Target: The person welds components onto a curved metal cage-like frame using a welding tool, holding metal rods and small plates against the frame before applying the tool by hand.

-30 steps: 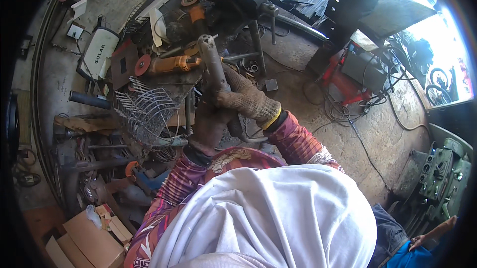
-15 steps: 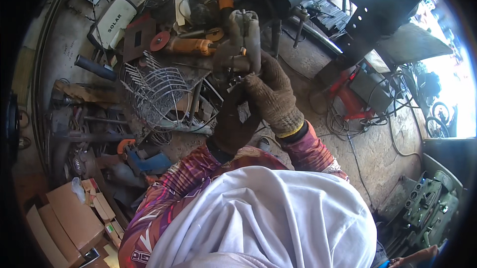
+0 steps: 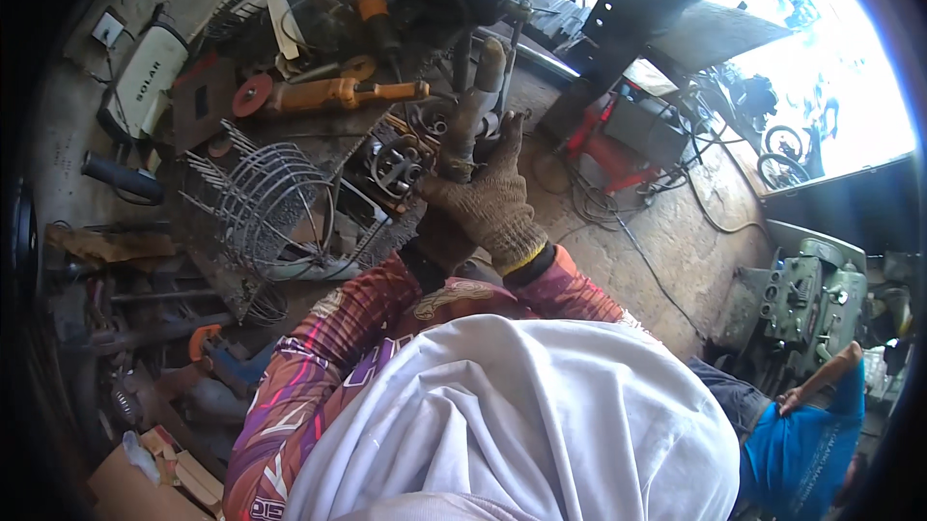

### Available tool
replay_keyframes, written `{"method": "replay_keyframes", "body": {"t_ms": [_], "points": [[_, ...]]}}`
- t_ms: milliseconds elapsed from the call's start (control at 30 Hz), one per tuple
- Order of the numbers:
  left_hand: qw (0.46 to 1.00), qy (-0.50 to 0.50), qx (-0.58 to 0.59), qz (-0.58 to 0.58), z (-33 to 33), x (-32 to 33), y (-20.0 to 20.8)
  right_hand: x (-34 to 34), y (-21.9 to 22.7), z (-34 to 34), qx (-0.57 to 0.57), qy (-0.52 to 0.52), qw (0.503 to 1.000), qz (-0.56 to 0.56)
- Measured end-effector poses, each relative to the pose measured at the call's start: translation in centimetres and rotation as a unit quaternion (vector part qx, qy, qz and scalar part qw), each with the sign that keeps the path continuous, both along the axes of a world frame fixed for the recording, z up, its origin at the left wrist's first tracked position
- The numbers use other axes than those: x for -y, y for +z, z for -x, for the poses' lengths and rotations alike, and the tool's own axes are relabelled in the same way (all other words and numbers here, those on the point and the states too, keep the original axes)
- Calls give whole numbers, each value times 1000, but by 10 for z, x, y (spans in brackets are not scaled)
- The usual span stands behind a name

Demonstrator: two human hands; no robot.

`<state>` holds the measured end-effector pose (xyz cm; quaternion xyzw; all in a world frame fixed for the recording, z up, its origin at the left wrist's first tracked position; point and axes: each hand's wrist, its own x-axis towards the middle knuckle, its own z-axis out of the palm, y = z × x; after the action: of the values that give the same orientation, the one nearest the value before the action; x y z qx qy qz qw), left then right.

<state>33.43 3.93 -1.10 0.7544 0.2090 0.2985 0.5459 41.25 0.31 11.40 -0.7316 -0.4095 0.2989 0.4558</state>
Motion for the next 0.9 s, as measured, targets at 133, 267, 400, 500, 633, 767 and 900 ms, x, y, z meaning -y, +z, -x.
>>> {"method": "replay_keyframes", "body": {"t_ms": [133, 267, 400, 500, 633, 767, 900], "points": [[961, 67, -82, -257, 1, -3, -2, -4, -7, -6, 34, -1, 999, 39], [941, -5, -227, -253, 0, -11, 17, -11, -30, -9, 147, 18, 988, 46], [893, -152, -402, -134, -10, -31, 43, -29, -37, -35, 100, 34, 992, 66], [903, -138, -401, -69, -16, -50, 51, -33, -81, -102, 90, 76, 991, 58], [936, -70, -343, 37, -10, -75, 49, -70, -112, -187, -25, 68, 979, 191], [968, -12, -191, 160, -2, -101, 72, -104, -148, -254, -18, 99, 977, 186], [952, 235, -38, 193, 15, -120, 106, -128, -164, -279, -58, 55, 970, 231]]}}
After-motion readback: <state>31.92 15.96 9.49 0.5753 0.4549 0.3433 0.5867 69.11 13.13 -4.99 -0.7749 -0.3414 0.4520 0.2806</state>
